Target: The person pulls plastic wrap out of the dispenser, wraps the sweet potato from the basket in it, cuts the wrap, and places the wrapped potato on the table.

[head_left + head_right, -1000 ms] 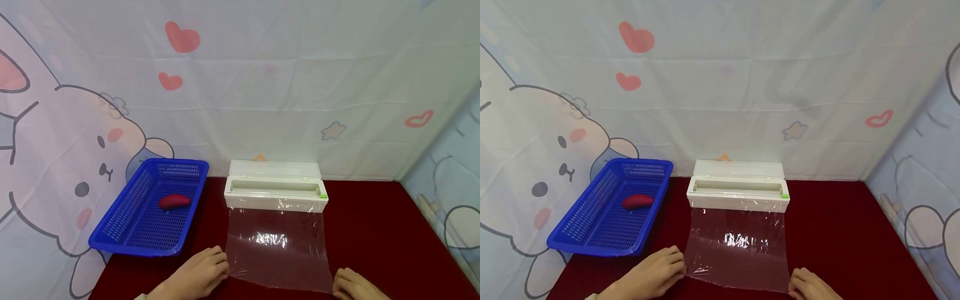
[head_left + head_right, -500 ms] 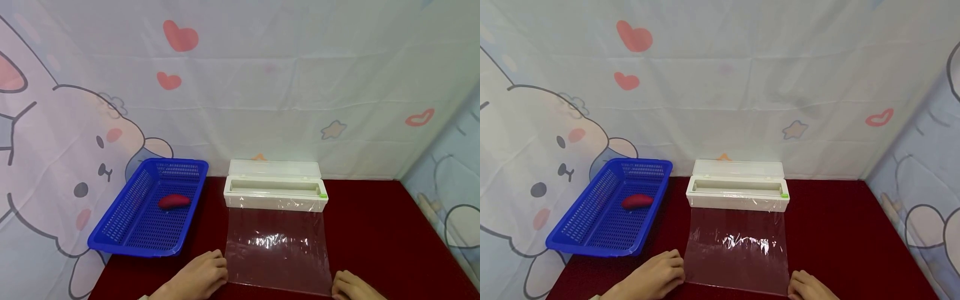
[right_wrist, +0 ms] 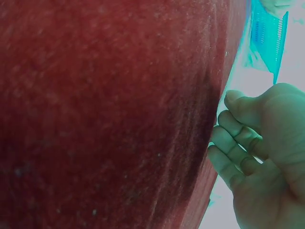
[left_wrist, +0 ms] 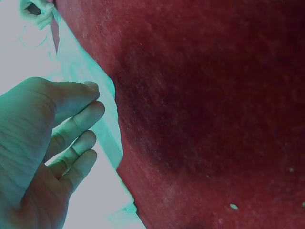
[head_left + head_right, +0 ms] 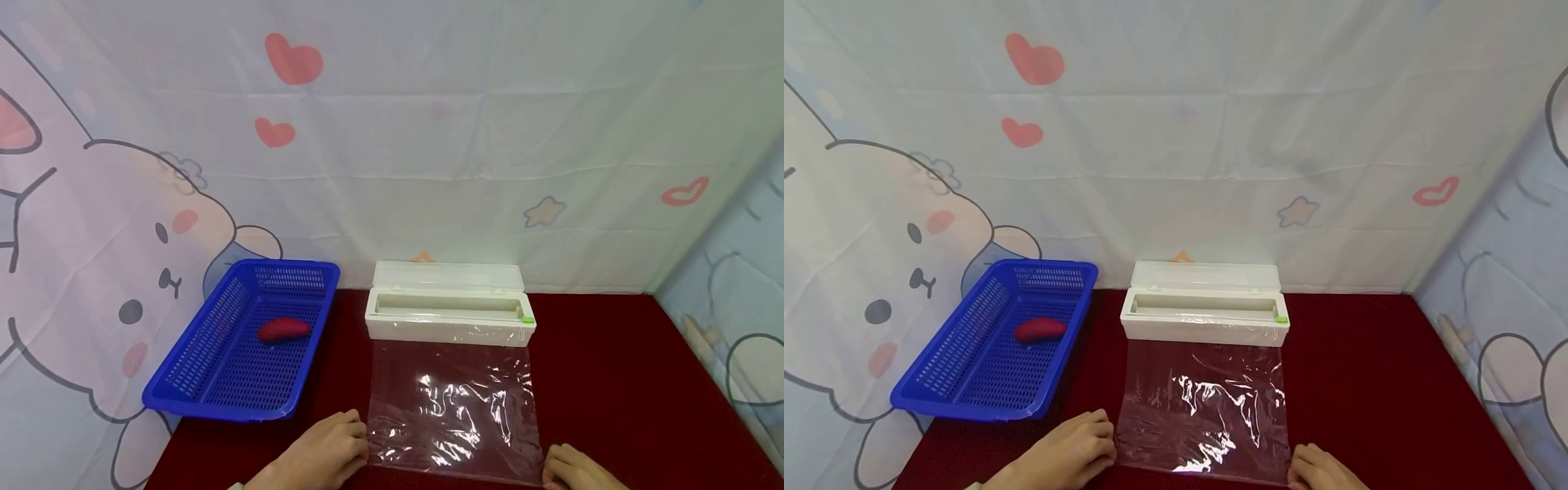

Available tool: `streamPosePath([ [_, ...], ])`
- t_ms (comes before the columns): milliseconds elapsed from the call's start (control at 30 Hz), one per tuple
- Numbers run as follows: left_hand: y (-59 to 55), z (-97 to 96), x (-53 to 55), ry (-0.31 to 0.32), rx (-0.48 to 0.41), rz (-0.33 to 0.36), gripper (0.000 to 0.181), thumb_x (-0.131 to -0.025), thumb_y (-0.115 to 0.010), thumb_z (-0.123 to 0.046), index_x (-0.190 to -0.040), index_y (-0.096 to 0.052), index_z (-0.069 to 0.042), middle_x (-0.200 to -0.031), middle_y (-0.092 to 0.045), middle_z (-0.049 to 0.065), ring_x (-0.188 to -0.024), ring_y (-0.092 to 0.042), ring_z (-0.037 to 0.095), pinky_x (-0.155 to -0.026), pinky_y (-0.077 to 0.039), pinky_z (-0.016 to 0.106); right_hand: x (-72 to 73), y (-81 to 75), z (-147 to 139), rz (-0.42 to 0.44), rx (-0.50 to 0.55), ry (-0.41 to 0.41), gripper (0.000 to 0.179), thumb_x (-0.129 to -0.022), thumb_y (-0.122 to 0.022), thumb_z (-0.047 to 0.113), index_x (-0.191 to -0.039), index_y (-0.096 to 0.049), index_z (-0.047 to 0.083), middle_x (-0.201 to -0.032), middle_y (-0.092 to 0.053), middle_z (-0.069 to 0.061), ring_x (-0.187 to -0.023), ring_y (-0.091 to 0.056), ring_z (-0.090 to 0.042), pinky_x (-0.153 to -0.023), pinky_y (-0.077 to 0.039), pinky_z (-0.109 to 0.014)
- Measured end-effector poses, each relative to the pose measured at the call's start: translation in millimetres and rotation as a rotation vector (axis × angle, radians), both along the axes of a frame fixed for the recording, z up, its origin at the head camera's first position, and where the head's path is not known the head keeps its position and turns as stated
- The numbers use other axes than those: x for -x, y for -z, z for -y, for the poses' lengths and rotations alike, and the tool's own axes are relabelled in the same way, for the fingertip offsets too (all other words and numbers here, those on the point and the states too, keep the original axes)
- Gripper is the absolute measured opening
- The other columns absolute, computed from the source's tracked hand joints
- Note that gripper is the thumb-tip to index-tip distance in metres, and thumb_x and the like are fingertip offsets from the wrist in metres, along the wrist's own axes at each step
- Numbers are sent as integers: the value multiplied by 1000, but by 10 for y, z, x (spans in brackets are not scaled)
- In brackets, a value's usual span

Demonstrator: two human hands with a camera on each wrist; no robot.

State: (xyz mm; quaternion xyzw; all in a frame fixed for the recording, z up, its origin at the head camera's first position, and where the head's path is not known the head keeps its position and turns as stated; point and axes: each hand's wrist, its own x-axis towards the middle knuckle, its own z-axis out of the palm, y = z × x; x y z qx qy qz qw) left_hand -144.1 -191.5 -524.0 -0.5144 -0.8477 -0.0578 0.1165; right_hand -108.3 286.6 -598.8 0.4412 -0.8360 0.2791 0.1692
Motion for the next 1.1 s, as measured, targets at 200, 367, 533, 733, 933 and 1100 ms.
streamPosePath([
  [200,11,44,2,-9,-12,-5,10,-87,-86,-22,-83,-78,-25,-80,-62,-16,-81,-47,3,-76,-43,17,-15,-16,-3,73,-6,3,41,-84,-83,-2,-86,-58,30,-90,-49,24,-83,-35,13,-63,-34,-9],
  [367,19,51,9,-6,-13,-16,10,-87,-86,-23,-83,-77,-25,-79,-61,-16,-81,-47,4,-76,-43,17,-30,-36,29,92,-15,15,40,-86,-83,-1,-87,-58,31,-92,-49,24,-83,-37,13,-63,-36,-10],
  [533,19,52,20,-7,-14,-15,9,-87,-86,-22,-83,-78,-24,-81,-63,-15,-83,-51,4,-78,-46,19,-16,-24,44,92,-24,29,38,-86,-83,1,-86,-59,30,-92,-49,25,-84,-37,12,-63,-36,-10],
  [733,47,72,46,-16,-22,-32,8,-88,-85,-22,-84,-77,-24,-82,-64,-16,-83,-52,4,-76,-46,19,37,-10,45,33,-18,8,33,-88,-84,6,-87,-61,29,-91,-50,23,-84,-37,12,-65,-34,-7],
  [933,51,79,52,-54,-24,-21,7,-89,-83,-21,-85,-78,-24,-83,-64,-15,-83,-51,4,-73,-45,18,50,-45,45,99,-38,36,33,-87,-85,5,-88,-62,29,-91,-50,23,-82,-37,11,-61,-38,-10],
  [1100,32,77,49,-98,-17,9,8,-90,-82,-20,-84,-77,-23,-85,-64,-15,-83,-48,4,-72,-46,17,65,-125,52,150,-95,65,32,-87,-84,5,-88,-63,28,-92,-50,23,-82,-38,11,-62,-40,-13],
])
